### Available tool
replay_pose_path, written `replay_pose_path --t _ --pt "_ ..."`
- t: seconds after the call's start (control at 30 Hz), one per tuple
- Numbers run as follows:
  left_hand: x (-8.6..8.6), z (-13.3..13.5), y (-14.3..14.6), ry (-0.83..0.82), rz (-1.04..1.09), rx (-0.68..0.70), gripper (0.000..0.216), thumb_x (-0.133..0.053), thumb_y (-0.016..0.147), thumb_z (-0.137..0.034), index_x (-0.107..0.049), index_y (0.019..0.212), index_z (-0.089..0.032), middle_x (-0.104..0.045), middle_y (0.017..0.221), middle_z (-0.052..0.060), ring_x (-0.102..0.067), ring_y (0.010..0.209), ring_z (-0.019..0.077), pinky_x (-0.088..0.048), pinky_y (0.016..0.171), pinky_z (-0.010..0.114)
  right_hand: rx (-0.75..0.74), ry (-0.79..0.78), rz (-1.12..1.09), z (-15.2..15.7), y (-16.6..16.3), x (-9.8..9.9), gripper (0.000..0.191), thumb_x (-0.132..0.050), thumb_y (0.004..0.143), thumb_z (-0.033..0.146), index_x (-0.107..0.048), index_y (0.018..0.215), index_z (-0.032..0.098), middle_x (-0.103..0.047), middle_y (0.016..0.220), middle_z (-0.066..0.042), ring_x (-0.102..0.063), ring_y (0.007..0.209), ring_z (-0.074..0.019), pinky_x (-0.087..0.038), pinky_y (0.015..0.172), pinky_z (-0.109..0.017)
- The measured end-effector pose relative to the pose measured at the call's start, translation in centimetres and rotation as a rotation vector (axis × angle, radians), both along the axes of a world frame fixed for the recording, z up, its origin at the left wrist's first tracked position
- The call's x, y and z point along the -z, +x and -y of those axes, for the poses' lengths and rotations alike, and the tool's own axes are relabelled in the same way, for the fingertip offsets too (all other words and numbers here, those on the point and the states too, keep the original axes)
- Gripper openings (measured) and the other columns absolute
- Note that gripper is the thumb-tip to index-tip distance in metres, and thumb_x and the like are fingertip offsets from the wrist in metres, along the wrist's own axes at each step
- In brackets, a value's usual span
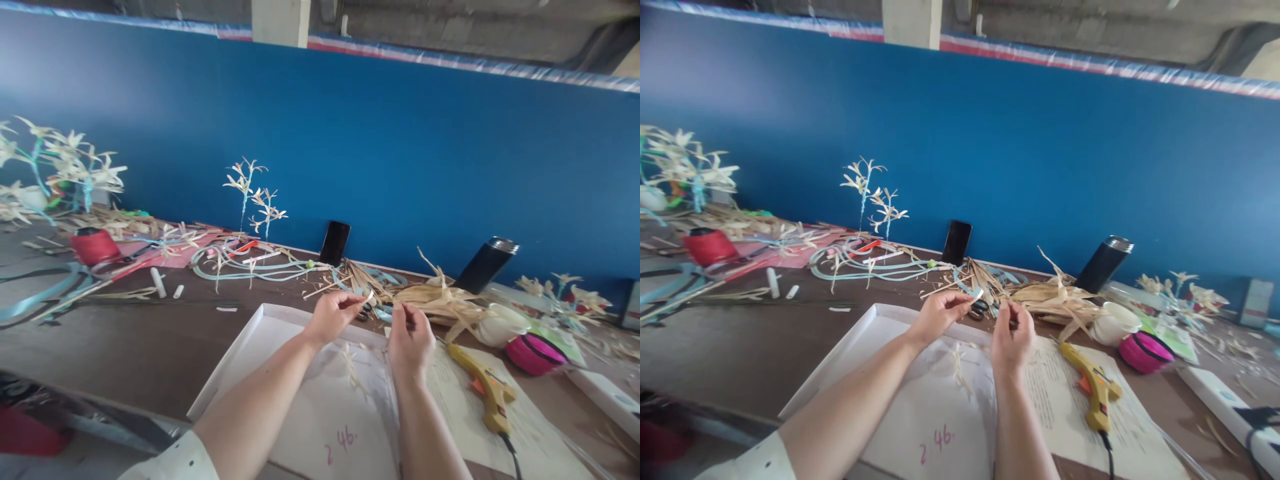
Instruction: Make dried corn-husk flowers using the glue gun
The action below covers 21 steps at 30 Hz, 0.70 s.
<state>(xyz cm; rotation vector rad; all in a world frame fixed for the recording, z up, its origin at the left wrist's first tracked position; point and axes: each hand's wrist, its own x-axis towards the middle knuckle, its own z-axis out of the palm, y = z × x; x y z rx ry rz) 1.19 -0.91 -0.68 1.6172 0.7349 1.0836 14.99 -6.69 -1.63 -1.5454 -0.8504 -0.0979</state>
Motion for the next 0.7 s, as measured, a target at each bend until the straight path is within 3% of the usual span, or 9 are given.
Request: replay_pose_path --t 0.2,0.4,0.6,0.7 --pt "-0.8 -0.8 -1.4 -0.081 -0.15 0.193 0.031 -0.064 0.07 -0.036 -0.069 0.091 -0.013 -0.064 0.072 0.003 -0.052 0.057 0.0096 -0.043 0.055 0.021 0.037 0.044 -0.163 -0.6 1.2 0.8 0.043 -0.055 0.073 0.058 -0.063 0.071 0.016 -0.057 0.056 -0.001 -0.05 0.054 -0.0152 -0.039 0.055 -0.027" --pt "-0.7 -2.1 -3.2 -0.102 -0.387 0.456 0.033 -0.067 0.066 -0.04 -0.07 0.09 -0.017 -0.066 0.077 0.003 -0.057 0.07 0.0133 -0.042 0.057 0.021 -0.048 0.226 -0.312 -1.3 1.3 1.1 0.036 -0.068 0.065 0.045 -0.064 0.087 0.016 -0.054 0.063 0.002 -0.048 0.051 -0.0109 -0.04 0.05 -0.024" --pt "-0.7 -2.1 -3.4 0.067 -0.469 0.351 0.035 -0.065 0.066 -0.048 -0.073 0.081 -0.017 -0.065 0.074 0.0 -0.056 0.071 0.0135 -0.037 0.061 0.021 -0.187 0.315 -0.441 -0.9 0.1 -0.1 0.028 -0.069 0.067 0.03 -0.064 0.092 0.017 -0.059 0.069 0.0 -0.054 0.056 -0.0113 -0.043 0.048 -0.022" --pt "-0.8 -2.0 -3.2 0.084 -0.432 0.245 0.04 -0.061 0.068 -0.053 -0.071 0.077 -0.015 -0.063 0.068 0.0 -0.053 0.065 0.0124 -0.036 0.058 0.021 -0.36 0.315 -0.539 -0.7 -0.3 -0.3 0.029 -0.074 0.064 0.028 -0.065 0.09 0.018 -0.062 0.074 -0.001 -0.06 0.067 -0.0136 -0.047 0.052 -0.021"
